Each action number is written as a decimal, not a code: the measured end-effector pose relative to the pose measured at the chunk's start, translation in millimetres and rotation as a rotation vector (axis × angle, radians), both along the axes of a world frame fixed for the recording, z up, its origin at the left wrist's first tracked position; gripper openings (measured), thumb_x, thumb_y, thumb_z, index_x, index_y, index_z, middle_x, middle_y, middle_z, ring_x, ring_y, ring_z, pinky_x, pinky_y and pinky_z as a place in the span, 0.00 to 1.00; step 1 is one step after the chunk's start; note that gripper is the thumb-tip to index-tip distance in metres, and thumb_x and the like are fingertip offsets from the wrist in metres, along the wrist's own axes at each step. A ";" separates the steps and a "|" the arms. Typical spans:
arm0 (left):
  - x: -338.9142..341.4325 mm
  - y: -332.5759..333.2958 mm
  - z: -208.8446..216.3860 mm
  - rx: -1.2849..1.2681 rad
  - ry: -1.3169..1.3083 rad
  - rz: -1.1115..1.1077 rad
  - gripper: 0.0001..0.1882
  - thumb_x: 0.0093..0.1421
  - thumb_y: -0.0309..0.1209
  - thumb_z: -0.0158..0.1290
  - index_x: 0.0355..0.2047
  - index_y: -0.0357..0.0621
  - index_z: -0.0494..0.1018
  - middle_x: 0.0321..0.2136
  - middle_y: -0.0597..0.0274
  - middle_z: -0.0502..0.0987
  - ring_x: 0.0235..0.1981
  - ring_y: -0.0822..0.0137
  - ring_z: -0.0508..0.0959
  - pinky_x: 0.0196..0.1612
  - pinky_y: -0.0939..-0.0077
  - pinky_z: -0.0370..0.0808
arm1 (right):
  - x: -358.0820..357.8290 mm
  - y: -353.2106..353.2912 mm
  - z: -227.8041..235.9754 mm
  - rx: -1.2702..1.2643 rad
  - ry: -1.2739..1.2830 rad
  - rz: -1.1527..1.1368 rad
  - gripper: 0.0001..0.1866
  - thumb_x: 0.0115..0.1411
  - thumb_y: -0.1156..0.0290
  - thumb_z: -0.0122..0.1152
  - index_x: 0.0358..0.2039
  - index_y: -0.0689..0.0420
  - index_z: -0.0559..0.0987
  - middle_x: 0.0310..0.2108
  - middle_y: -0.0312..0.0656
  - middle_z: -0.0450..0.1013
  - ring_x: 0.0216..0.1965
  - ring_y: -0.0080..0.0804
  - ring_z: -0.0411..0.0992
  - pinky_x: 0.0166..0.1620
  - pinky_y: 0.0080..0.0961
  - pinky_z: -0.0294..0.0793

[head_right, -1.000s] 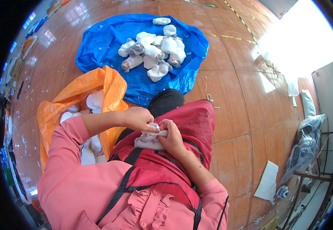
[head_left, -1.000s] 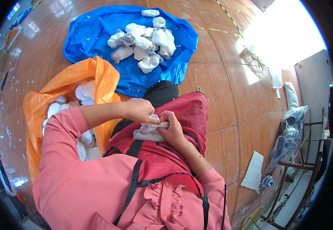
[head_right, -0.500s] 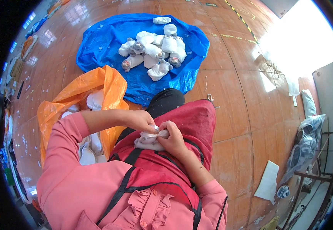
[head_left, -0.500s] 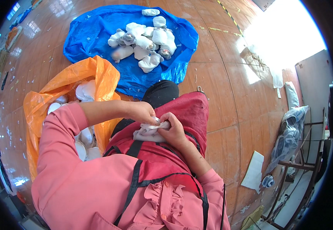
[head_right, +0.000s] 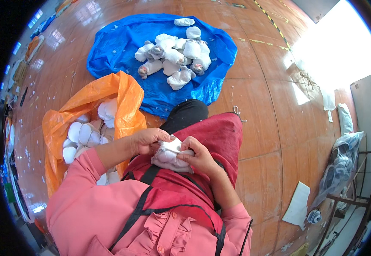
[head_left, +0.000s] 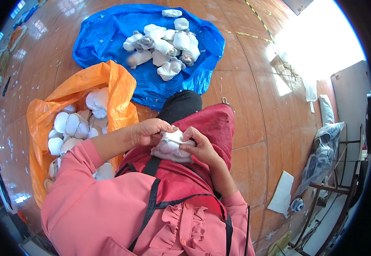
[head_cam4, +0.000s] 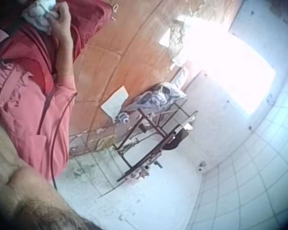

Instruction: The person sits on the floor and repeatedly stuffs white filling into small white fabric pouches, shaping them into plush toys. The person handles each pouch one at a time, pulling the filling from a nearby orange bag and placing the finished items onto a blue tarp.

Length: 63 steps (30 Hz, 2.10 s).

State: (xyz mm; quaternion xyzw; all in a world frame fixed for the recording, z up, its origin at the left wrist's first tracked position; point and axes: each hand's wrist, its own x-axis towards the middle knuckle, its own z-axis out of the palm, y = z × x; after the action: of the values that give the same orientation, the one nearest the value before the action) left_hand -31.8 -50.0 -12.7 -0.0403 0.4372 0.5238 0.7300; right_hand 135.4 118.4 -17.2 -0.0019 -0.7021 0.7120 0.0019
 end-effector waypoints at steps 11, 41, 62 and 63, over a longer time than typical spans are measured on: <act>-41.1 -38.0 7.8 0.262 0.431 0.296 0.11 0.66 0.34 0.52 0.26 0.49 0.68 0.15 0.73 0.63 0.15 0.80 0.60 0.22 0.83 0.59 | 22.7 3.2 -22.4 0.088 0.172 -0.057 0.15 0.48 0.82 0.70 0.28 0.54 0.71 0.34 0.35 0.66 0.39 0.29 0.66 0.44 0.23 0.67; 42.7 0.5 27.4 0.675 2.044 -0.302 0.19 0.57 0.43 0.58 0.42 0.43 0.75 0.46 0.60 0.75 0.54 0.53 0.70 0.56 0.56 0.64 | 39.6 6.4 -53.4 -0.619 0.065 -0.340 0.15 0.58 0.82 0.61 0.42 0.54 0.69 0.57 0.41 0.65 0.61 0.35 0.62 0.63 0.33 0.60; 21.1 3.1 9.2 0.678 1.574 -0.498 0.11 0.53 0.39 0.60 0.24 0.46 0.78 0.28 0.58 0.77 0.43 0.58 0.73 0.48 0.61 0.64 | 30.1 7.7 -73.0 -0.677 -0.258 -0.404 0.08 0.65 0.72 0.58 0.42 0.54 0.69 0.36 0.31 0.69 0.35 0.18 0.68 0.37 0.14 0.68; 21.0 2.3 15.5 0.654 1.626 -0.577 0.11 0.52 0.40 0.60 0.25 0.46 0.78 0.28 0.58 0.77 0.42 0.58 0.73 0.46 0.61 0.64 | 30.0 6.3 -73.5 -0.687 -0.232 -0.411 0.08 0.64 0.71 0.59 0.42 0.54 0.69 0.36 0.32 0.70 0.35 0.18 0.68 0.37 0.14 0.68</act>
State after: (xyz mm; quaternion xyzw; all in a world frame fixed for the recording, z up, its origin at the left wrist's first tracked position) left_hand -10.9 -47.7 2.8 0.6591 0.6387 0.2860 0.2754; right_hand 165.4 124.7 -90.7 -0.2228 -0.4041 0.8848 0.0644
